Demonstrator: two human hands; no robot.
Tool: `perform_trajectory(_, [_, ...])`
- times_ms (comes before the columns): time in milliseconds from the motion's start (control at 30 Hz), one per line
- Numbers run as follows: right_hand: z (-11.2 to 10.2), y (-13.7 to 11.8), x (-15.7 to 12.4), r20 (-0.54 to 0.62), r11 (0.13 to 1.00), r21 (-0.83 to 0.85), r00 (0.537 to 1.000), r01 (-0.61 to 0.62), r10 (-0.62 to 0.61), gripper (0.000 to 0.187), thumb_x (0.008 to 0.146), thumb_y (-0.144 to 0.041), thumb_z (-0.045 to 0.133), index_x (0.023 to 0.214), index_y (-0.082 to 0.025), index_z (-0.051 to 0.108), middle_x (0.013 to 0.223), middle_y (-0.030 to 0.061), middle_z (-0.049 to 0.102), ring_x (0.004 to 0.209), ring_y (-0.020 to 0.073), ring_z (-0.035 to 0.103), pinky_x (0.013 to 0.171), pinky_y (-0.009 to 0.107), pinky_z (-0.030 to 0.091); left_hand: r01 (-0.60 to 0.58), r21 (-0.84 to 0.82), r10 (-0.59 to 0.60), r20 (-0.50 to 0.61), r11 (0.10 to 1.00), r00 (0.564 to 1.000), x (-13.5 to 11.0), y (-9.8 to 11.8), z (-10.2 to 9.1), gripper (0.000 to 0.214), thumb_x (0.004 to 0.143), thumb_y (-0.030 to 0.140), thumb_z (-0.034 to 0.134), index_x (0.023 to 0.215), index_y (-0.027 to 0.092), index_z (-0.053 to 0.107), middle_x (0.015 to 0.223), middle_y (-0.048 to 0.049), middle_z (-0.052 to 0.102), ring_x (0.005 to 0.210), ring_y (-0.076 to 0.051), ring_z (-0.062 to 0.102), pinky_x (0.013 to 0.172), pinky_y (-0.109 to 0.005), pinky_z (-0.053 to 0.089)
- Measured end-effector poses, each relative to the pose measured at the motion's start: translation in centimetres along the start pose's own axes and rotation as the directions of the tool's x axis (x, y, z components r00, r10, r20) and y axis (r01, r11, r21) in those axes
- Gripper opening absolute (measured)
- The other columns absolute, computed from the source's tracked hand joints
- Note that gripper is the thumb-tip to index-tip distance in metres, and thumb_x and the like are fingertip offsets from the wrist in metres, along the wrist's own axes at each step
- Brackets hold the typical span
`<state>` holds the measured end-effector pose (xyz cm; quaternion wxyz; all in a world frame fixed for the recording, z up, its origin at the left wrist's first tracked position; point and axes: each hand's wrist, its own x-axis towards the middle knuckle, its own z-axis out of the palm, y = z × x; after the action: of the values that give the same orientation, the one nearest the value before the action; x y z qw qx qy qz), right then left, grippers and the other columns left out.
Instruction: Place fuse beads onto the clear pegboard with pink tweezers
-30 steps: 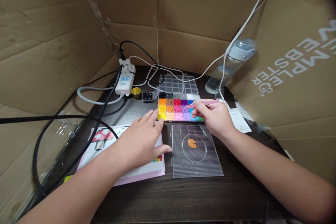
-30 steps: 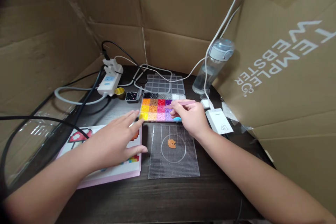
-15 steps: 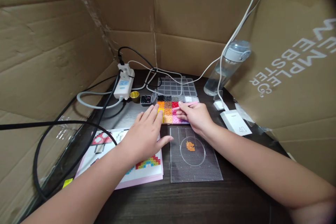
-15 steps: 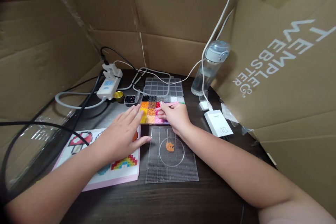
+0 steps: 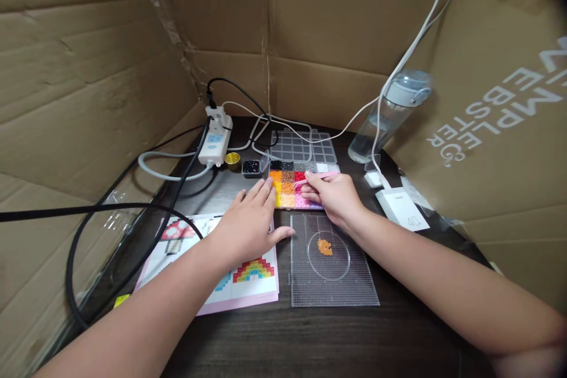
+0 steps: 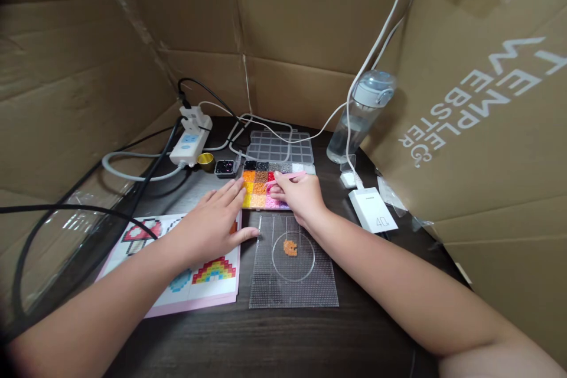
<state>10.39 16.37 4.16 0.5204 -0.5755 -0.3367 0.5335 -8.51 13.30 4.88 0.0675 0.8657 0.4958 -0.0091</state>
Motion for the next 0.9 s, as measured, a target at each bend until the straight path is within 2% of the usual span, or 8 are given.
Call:
perform_trajectory(400, [0.0,0.2,0.3,0.008,1.000,0.011,1.000,0.004,-0.004,0.024,0.079,-0.030,0.074,0.063,-0.013,0.069,0.062,0.0062,0.071,0.055,0.0124,0.068,0.063,0.028,0.063,0.007,-0.025,-0.007,0.011,1.000,1.000,0.1,0.0,0.1,0.093,0.088,0.069,0.048,0.154,0.006,0.027,0.162,-0.0185,0.018,0.151,-0.035,0.017,0.120,-0.052,0.025])
perform_trajectory(533, [-0.5,-0.4,0.0,-0.019,0.998,0.032,0.998,0.053,-0.052,0.023,0.079,-0.030,0.075,0.064,-0.014,0.069,0.063,0.0059,0.071,0.058,0.0134,0.069,0.069,0.031,0.064,0.005,-0.040,-0.005,0.004,0.999,1.000,0.0,-0.2,0.2,0.093,0.087,0.069,0.049,0.154,0.008,0.026,0.163,-0.0170,0.018,0.151,-0.035,0.016,0.121,-0.052,0.024])
perform_trajectory(633, [-2.2,-1.3,-1.4,0.032,0.978,0.036,0.978,0.205,-0.206,0.024,0.079,-0.036,0.075,0.068,-0.015,0.072,0.068,0.0062,0.072,0.061,0.0140,0.069,0.070,0.032,0.063,-0.006,-0.031,0.006,0.010,1.000,1.000,0.0,-0.5,0.2,0.096,0.086,0.071,0.048,0.155,0.009,0.024,0.163,-0.0154,0.015,0.152,-0.035,0.013,0.121,-0.052,0.023])
perform_trajectory(733, [-5.2,-1.7,-3.9,0.183,0.927,-0.105,0.923,0.361,-0.338,0.023,0.082,-0.040,0.074,0.080,-0.018,0.077,0.073,0.0064,0.074,0.064,0.0156,0.070,0.067,0.033,0.063,-0.017,-0.021,0.018,0.034,1.000,0.999,0.1,-0.9,0.1,0.098,0.086,0.074,0.045,0.156,0.009,0.021,0.164,-0.0134,0.011,0.152,-0.035,0.011,0.120,-0.053,0.023])
perform_trajectory(800, [-7.4,-1.5,-5.8,0.249,0.889,-0.260,0.916,0.376,-0.315,0.019,0.080,-0.039,0.075,0.085,-0.020,0.078,0.071,0.0054,0.075,0.062,0.0167,0.070,0.066,0.034,0.063,-0.027,-0.023,0.028,0.051,0.999,0.998,0.1,-1.2,0.0,0.099,0.086,0.076,0.042,0.157,0.011,0.017,0.165,-0.0114,0.008,0.152,-0.034,0.009,0.120,-0.053,0.023])
perform_trajectory(900, [-9.8,-0.5,-7.7,0.331,0.856,-0.320,0.895,0.406,-0.300,0.014,0.078,-0.036,0.077,0.085,-0.024,0.080,0.091,0.0073,0.078,0.073,0.0195,0.074,0.070,0.034,0.064,-0.038,-0.034,0.040,0.068,0.999,0.997,0.2,-1.8,-0.2,0.099,0.086,0.078,0.040,0.158,0.013,0.016,0.165,-0.0082,0.006,0.153,-0.033,0.008,0.121,-0.051,0.021])
